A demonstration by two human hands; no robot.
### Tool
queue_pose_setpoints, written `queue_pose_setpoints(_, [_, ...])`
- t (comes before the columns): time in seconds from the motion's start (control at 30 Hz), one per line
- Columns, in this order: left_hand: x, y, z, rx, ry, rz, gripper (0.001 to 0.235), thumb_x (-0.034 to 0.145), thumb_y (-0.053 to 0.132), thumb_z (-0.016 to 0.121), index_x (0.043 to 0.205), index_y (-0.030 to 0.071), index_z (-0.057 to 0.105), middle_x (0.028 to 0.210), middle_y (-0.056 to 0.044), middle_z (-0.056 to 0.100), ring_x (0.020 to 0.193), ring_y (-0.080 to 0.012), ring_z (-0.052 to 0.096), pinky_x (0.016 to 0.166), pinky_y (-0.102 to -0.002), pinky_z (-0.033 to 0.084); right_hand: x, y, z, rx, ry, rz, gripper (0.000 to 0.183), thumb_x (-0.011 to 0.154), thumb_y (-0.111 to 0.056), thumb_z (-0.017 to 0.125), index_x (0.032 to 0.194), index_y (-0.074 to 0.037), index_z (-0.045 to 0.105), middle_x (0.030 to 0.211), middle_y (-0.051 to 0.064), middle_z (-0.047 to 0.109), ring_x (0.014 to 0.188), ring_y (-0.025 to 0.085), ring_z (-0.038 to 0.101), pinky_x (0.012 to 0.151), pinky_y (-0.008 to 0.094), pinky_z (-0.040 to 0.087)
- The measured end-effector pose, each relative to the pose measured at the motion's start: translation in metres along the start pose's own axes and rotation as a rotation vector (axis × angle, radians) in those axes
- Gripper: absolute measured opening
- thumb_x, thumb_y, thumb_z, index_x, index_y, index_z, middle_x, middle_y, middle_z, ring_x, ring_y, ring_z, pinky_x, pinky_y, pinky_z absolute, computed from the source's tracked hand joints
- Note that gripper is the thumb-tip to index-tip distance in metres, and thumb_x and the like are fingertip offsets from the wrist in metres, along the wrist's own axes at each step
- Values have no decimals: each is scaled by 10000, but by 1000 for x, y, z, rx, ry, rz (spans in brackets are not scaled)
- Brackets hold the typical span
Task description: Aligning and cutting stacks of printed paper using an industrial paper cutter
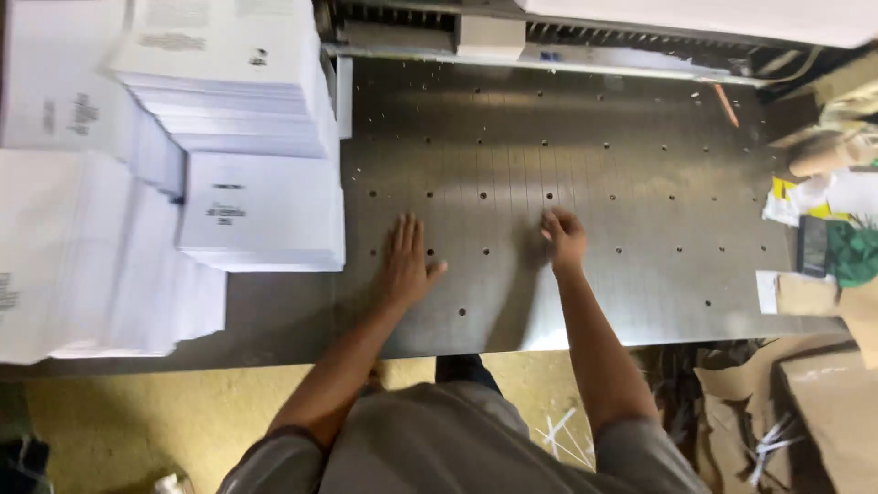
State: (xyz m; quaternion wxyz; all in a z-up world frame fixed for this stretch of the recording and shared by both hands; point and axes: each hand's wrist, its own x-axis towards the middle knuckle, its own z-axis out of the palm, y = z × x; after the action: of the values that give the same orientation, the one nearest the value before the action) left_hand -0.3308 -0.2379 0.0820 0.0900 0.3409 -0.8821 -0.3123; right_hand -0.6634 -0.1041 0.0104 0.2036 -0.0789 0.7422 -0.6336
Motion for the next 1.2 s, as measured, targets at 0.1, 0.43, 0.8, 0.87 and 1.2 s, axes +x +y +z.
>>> queue_pose_setpoints(0.1, [58, -9, 10, 147, 163, -66, 838, 960, 436, 708, 1530, -113, 430, 1607, -344, 379, 1543, -480, 291, 1277, -592, 204, 34, -2, 28, -445, -125, -297, 263, 999, -241, 764, 1133, -28, 688, 959, 175, 692, 949, 343, 732, 762, 512, 593])
queue_pose_setpoints(0.43, [342, -85, -17, 346, 201, -250, 1028, 1050, 759, 426, 1681, 20, 87, 1756, -150, 26, 1623, -328, 8, 1323, -482, 29, 119, -11, 104, -841, -224, -918, 313, 983, -343, 687, 1128, -66, 667, 1007, 129, 678, 882, 328, 659, 605, 442, 538])
queue_pose_setpoints(0.8, [392, -110, 14, 545, 494, -220, 663, 1058, 505, 649, 1352, -89, 646, 1370, -302, 656, 1325, -468, 555, 1251, -482, 237, 160, -23, 117, -587, -376, -692, 216, 1018, -276, 649, 1084, -72, 676, 919, 97, 668, 766, 269, 652, 659, 425, 504])
queue_pose_setpoints(0.87, [414, -88, 3, 528, 381, -417, 623, 960, 470, 649, 1268, -67, 722, 1375, -310, 652, 1350, -471, 515, 1227, -555, 143, 161, -33, 141, -542, -447, -592, 243, 995, -287, 670, 1102, -69, 662, 929, 98, 662, 782, 265, 647, 673, 426, 502])
queue_pose_setpoints(1.2, [459, -7, 57, -31, 666, -243, 155, 795, 201, 705, 912, 109, 747, 827, -90, 735, 842, -334, 677, 796, -446, 527, 167, -50, 186, -356, -378, -23, 461, 881, -342, 775, 1191, -53, 593, 980, 103, 630, 862, 248, 621, 742, 427, 493])
